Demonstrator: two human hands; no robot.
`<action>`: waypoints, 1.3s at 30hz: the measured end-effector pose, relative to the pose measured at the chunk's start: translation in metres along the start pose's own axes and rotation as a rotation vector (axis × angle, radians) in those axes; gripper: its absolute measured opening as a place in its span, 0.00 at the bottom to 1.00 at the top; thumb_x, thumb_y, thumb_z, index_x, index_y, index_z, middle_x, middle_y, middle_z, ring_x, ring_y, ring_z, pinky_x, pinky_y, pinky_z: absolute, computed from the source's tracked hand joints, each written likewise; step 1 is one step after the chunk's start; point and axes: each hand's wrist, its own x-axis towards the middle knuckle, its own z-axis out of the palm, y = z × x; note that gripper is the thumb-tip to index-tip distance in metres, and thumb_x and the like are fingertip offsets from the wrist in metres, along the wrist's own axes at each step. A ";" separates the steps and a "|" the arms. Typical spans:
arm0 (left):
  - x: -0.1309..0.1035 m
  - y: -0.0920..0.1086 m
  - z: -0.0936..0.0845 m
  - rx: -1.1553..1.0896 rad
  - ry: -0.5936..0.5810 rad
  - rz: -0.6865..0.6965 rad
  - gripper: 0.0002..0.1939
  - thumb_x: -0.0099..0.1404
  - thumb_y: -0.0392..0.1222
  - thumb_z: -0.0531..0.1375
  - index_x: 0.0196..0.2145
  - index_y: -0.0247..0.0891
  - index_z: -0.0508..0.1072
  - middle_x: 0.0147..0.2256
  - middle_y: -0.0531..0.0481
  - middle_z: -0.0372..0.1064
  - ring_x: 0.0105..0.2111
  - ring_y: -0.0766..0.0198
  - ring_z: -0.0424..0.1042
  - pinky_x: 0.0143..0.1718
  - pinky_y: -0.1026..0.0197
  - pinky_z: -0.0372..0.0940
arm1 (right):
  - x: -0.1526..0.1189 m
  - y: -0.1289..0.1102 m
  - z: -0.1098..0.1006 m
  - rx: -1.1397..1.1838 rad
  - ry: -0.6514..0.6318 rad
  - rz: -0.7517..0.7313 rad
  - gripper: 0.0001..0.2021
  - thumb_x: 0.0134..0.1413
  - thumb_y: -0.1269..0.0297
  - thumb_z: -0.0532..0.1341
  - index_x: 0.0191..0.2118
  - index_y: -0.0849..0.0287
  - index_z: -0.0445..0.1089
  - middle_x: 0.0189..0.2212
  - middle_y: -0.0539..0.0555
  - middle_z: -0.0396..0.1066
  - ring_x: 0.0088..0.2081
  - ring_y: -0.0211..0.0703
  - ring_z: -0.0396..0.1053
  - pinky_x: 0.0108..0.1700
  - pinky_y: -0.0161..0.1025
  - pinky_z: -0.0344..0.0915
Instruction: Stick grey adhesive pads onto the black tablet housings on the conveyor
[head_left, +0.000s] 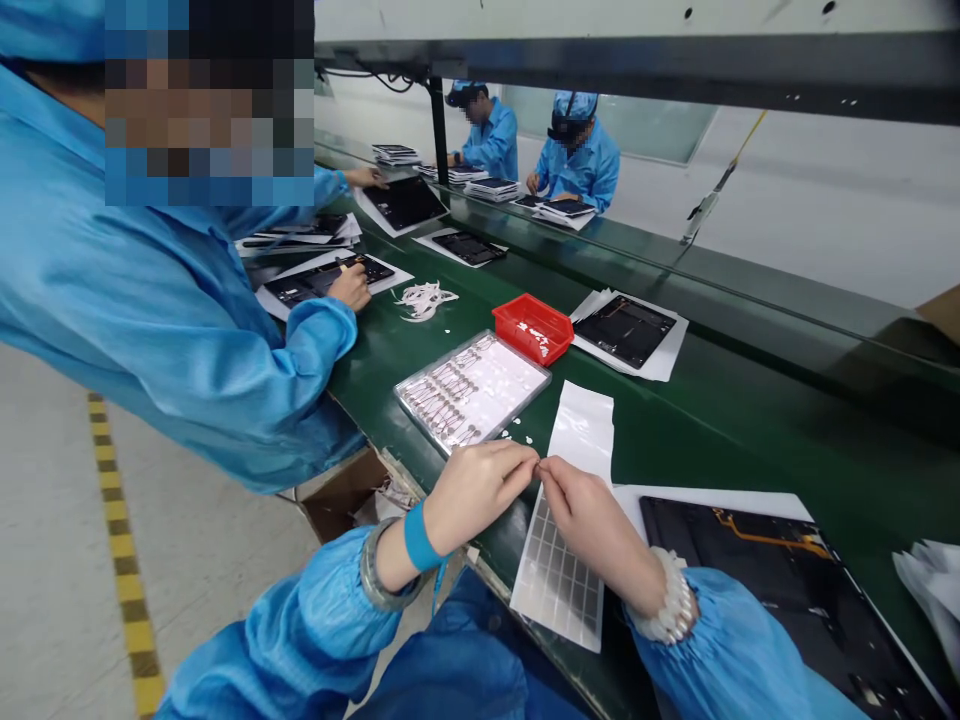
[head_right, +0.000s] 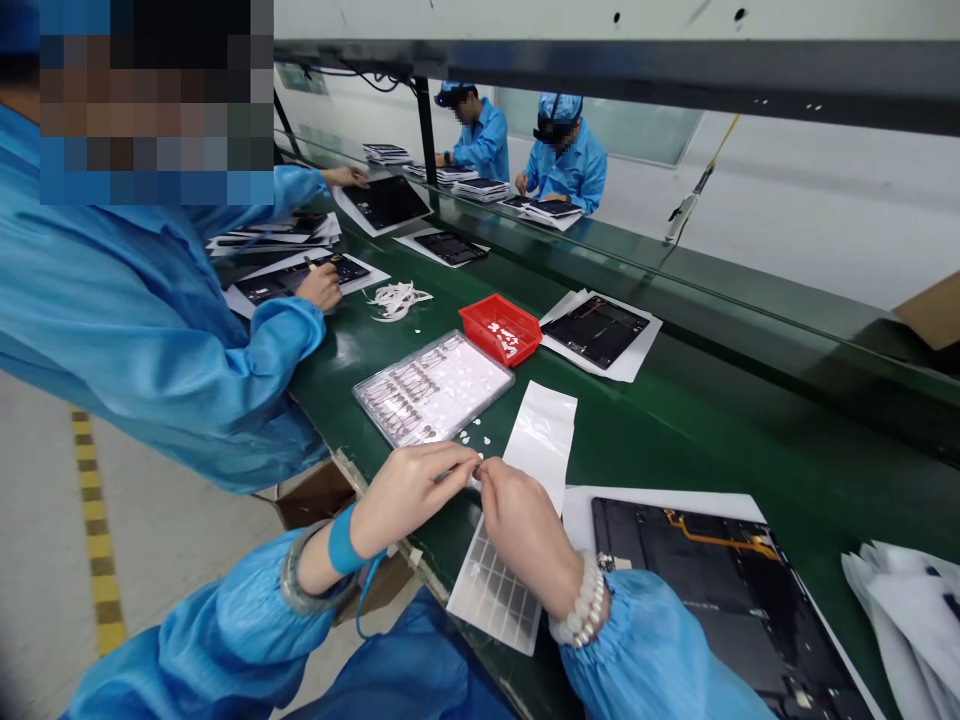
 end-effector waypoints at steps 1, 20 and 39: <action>0.000 0.000 0.000 0.010 -0.011 -0.007 0.08 0.67 0.34 0.53 0.33 0.38 0.71 0.31 0.54 0.73 0.32 0.67 0.73 0.35 0.67 0.65 | 0.000 0.000 0.000 0.008 -0.007 0.002 0.10 0.61 0.69 0.45 0.32 0.57 0.61 0.26 0.51 0.67 0.28 0.41 0.67 0.31 0.36 0.55; 0.015 0.043 0.032 -0.157 -0.213 0.246 0.15 0.72 0.39 0.48 0.31 0.37 0.70 0.30 0.50 0.70 0.34 0.63 0.67 0.39 0.60 0.60 | -0.068 0.039 -0.035 0.468 0.078 0.294 0.10 0.56 0.58 0.55 0.33 0.59 0.67 0.20 0.45 0.58 0.23 0.34 0.56 0.28 0.34 0.53; 0.009 0.075 0.101 -0.156 -0.596 0.618 0.12 0.70 0.39 0.50 0.48 0.40 0.69 0.46 0.47 0.69 0.45 0.56 0.69 0.45 0.53 0.67 | -0.228 0.171 -0.102 -0.238 0.238 0.609 0.09 0.55 0.67 0.56 0.26 0.57 0.71 0.31 0.53 0.70 0.38 0.45 0.62 0.47 0.45 0.57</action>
